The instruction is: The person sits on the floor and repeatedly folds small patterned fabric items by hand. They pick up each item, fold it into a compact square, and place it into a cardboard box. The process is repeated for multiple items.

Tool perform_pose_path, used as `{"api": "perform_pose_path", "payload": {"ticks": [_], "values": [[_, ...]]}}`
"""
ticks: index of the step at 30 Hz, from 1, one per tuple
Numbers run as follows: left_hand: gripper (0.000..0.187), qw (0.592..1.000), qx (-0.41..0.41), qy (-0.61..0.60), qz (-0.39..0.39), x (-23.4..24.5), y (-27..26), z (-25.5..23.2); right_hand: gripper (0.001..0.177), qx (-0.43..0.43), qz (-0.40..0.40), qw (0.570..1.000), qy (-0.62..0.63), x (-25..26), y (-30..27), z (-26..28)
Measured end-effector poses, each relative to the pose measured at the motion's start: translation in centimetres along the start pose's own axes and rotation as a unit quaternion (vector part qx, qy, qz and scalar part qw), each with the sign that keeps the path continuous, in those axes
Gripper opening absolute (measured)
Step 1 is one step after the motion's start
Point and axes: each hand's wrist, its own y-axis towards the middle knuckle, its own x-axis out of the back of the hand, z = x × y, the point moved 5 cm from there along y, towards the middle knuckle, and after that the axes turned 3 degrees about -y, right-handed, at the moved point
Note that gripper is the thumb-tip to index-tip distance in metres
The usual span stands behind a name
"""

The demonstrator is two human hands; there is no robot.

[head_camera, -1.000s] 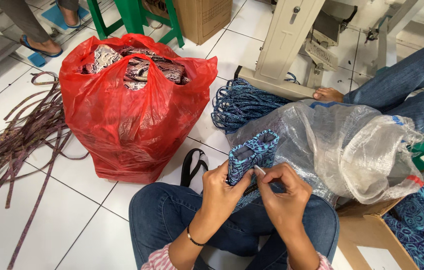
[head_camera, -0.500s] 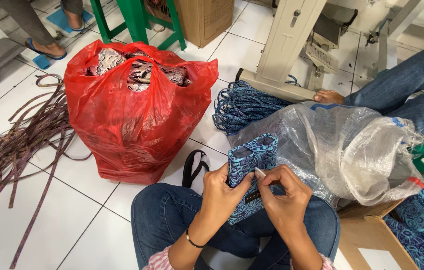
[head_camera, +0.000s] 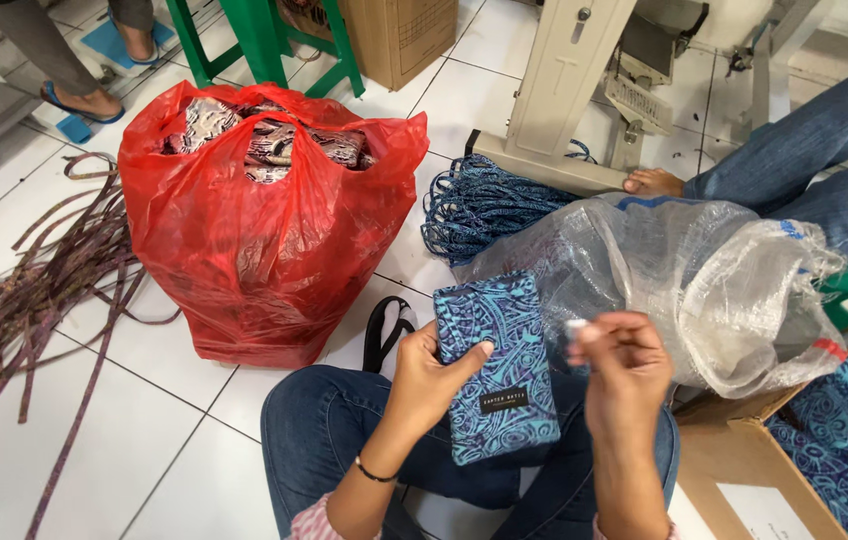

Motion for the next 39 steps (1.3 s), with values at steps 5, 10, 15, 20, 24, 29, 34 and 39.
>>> {"api": "perform_pose_path", "payload": {"ticks": [5,10,15,20,24,29,34,39], "values": [[0.024,0.999,0.034,-0.007,0.039,1.5,0.9,3.1,0.013,-0.168,-0.029,0.972,0.164,6.2,1.3,-5.2],[0.043,0.998,0.057,-0.021,0.028,2.0,1.5,5.2,0.011,-0.234,0.099,0.938,0.235,6.8,-0.3,-8.1],[0.042,0.998,0.051,0.011,0.021,2.2,1.6,6.3,0.044,-0.283,0.138,0.947,-0.069,6.2,-3.5,-8.3],[0.054,0.99,0.077,0.107,0.051,0.3,1.1,6.5,0.016,-0.178,0.197,0.944,-0.194,13.0,-5.6,-8.6],[0.08,0.992,0.026,0.03,0.12,-0.4,1.2,4.2,0.038,0.195,-0.232,0.828,-0.472,34.6,-4.9,2.9],[0.067,0.988,0.111,0.086,0.066,3.4,2.2,7.2,0.026,-0.022,-0.457,0.604,-0.653,56.3,-12.8,20.6],[0.058,0.983,0.17,0.06,0.031,8.5,4.2,14.4,0.019,-0.06,-0.409,0.661,-0.626,57.9,-14.8,25.5],[0.054,0.953,0.264,0.082,0.123,9.6,6.6,22.0,0.022,-0.026,-0.296,0.725,-0.622,51.0,-12.9,24.0]]}}
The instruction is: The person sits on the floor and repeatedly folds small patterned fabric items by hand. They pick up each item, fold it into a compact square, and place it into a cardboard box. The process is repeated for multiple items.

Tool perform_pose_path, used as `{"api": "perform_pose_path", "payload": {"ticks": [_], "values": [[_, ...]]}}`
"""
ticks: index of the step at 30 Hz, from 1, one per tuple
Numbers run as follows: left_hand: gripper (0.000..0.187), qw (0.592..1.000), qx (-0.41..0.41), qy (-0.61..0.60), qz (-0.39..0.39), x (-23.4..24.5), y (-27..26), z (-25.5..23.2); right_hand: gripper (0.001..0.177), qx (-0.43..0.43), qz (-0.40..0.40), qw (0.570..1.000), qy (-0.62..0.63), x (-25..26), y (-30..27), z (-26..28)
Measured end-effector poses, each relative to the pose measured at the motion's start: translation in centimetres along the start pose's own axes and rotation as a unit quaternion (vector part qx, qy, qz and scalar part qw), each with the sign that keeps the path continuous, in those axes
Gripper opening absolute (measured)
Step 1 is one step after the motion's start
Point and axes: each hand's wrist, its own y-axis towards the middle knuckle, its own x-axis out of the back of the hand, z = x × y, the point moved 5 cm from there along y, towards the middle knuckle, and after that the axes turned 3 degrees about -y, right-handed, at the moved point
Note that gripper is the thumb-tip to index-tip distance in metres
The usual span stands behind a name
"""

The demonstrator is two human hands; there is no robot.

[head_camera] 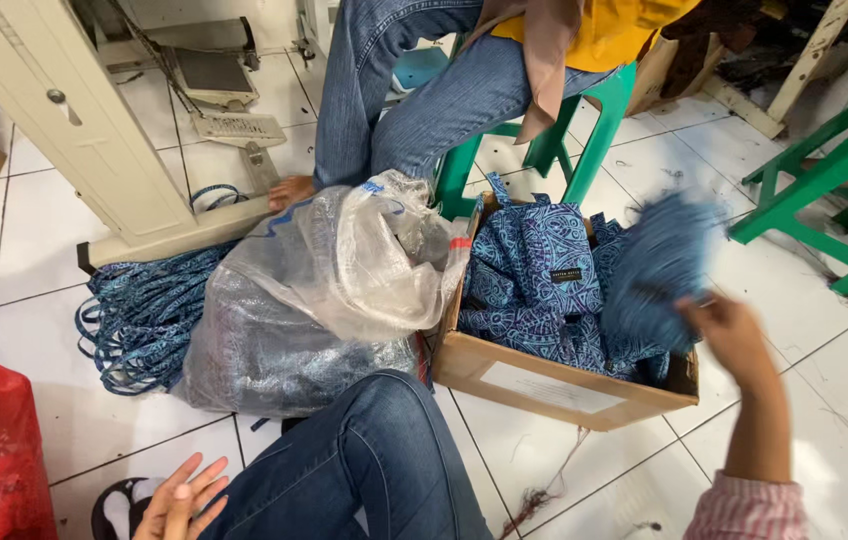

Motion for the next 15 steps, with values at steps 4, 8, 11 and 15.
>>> {"api": "perform_pose_path", "payload": {"ticks": [4,8,11,15], "values": [[0.051,0.997,-0.027,0.053,-0.059,1.5,-2.3,0.9,0.032,-0.082,0.054,0.94,-0.328,-3.9,-1.3,5.3],[0.049,0.994,-0.022,0.049,-0.093,1.4,-3.3,-0.1,0.031,-0.009,-0.073,0.964,-0.257,-4.8,-1.7,13.1],[0.049,0.994,-0.019,0.033,-0.099,0.7,-4.1,-0.4,0.022,0.107,-0.007,0.988,-0.111,-12.1,0.8,19.0],[0.049,0.998,-0.018,0.024,-0.057,0.2,-4.1,0.5,0.019,0.272,0.164,0.944,-0.091,-29.9,5.9,26.3]]}}
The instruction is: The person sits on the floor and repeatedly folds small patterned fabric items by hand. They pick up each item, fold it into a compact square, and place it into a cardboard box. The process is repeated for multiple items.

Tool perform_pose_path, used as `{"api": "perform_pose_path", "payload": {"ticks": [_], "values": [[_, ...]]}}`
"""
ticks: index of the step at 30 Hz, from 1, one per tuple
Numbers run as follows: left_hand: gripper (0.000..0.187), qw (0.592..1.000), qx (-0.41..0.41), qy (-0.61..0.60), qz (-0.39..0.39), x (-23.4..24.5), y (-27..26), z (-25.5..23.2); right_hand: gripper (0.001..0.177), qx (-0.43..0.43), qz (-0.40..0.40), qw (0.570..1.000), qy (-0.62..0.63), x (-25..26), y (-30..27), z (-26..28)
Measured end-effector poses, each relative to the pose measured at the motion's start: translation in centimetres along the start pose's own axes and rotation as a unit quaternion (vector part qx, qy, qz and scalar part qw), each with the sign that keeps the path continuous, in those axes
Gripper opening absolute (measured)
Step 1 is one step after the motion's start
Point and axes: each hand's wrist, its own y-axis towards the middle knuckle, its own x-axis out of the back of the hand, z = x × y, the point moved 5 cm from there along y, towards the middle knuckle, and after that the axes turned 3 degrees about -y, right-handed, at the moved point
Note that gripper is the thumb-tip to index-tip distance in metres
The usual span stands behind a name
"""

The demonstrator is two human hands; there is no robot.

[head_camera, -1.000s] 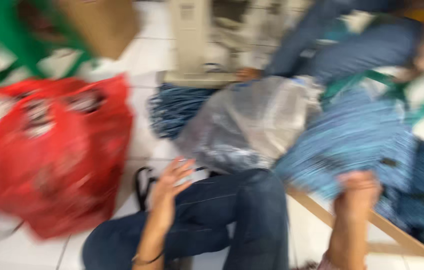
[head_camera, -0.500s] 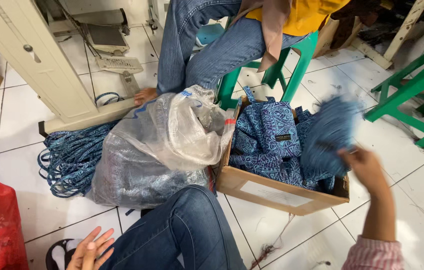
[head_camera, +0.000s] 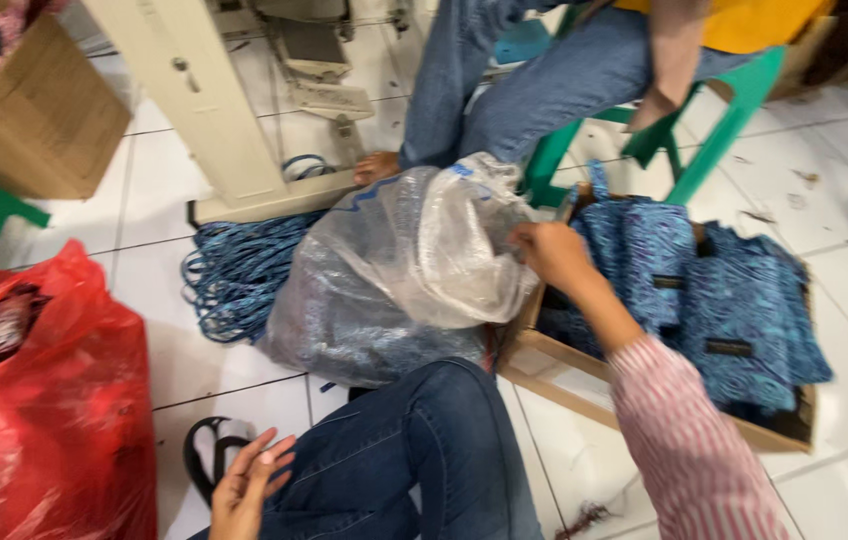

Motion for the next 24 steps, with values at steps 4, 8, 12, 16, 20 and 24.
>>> {"api": "perform_pose_path", "payload": {"ticks": [4,8,12,16,20,24], "values": [[0.05,1.0,0.01,-0.009,-0.027,2.3,-0.2,1.7,0.019,-0.017,0.21,0.974,-0.084,-11.7,7.4,1.6],[0.051,0.996,0.058,-0.032,-0.061,5.5,-0.3,3.8,0.02,0.046,0.272,0.953,-0.124,-18.9,12.2,6.4],[0.049,0.991,0.091,-0.033,-0.089,7.0,-0.9,4.8,0.021,0.085,0.323,0.93,-0.154,-25.3,11.7,9.6],[0.048,0.991,0.08,-0.048,-0.1,6.1,-0.9,4.5,0.022,0.094,0.383,0.895,-0.209,-29.5,7.9,10.3],[0.048,0.992,0.075,-0.043,-0.092,2.7,-0.2,2.1,0.023,0.103,0.413,0.866,-0.263,-31.0,6.3,8.8],[0.046,0.993,0.076,-0.046,-0.081,-0.2,-0.5,-0.4,0.024,0.112,0.415,0.849,-0.306,-29.5,5.6,5.3]]}}
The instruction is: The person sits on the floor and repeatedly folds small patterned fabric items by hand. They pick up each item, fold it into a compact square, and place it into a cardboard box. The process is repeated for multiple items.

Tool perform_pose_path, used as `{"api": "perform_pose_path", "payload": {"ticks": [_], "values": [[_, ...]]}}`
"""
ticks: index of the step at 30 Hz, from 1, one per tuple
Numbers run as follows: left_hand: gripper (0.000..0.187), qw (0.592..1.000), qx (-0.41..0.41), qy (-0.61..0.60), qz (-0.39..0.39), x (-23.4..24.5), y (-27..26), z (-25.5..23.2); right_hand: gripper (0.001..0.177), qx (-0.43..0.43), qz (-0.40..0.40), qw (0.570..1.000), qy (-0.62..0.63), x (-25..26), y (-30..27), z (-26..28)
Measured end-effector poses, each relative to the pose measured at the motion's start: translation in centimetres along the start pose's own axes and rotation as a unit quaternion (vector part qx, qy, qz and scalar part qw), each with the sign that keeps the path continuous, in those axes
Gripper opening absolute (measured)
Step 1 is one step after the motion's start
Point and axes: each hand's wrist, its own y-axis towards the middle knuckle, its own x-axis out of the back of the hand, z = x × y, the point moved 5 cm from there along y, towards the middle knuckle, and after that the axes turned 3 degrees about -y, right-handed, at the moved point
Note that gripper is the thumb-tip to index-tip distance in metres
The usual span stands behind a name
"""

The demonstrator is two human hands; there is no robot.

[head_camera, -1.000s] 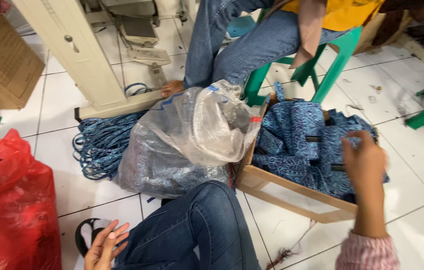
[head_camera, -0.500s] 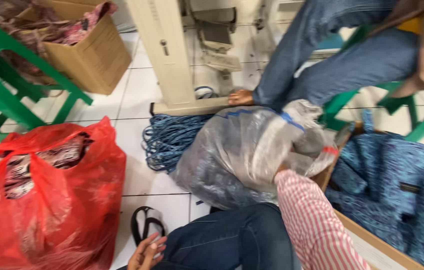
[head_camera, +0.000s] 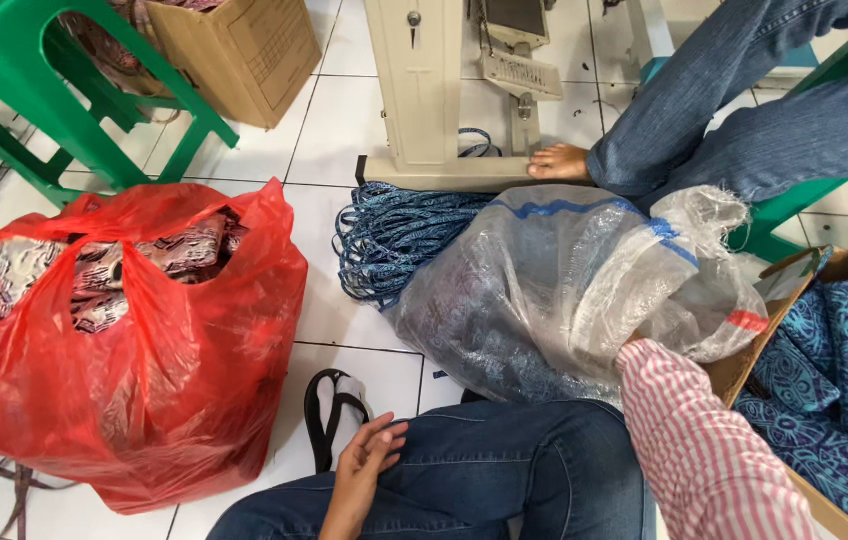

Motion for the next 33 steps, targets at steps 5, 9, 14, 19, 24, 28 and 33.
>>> {"api": "perform_pose_path", "payload": {"ticks": [5,9,14,19,24,28,33], "values": [[0.047,1.0,-0.019,-0.018,0.001,1.7,-1.3,-0.2,0.026,0.007,-0.037,0.997,-0.07,1.4,-1.6,-3.7],[0.047,0.998,-0.012,-0.063,-0.001,5.2,-1.9,2.5,0.028,0.023,-0.089,0.986,-0.141,4.4,-3.3,-7.1],[0.048,0.996,-0.02,-0.088,0.003,7.7,-2.1,4.3,0.03,0.014,-0.177,0.963,-0.203,7.9,-9.9,-13.7],[0.05,0.996,-0.036,-0.074,-0.023,7.4,-2.1,3.5,0.032,-0.046,-0.244,0.943,-0.223,9.2,-20.0,-20.5],[0.05,0.998,-0.047,-0.026,-0.033,7.3,-2.9,1.7,0.04,-0.182,-0.255,0.942,-0.12,9.9,-29.4,-26.1],[0.049,0.997,-0.053,-0.051,-0.009,6.1,-3.3,-0.3,0.039,-0.326,-0.158,0.932,0.0,9.0,-40.3,-30.5],[0.049,0.99,-0.128,-0.033,0.051,-0.6,-5.5,-5.9,0.024,-0.134,-0.293,0.758,0.567,5.2,-47.3,-24.0]]}}
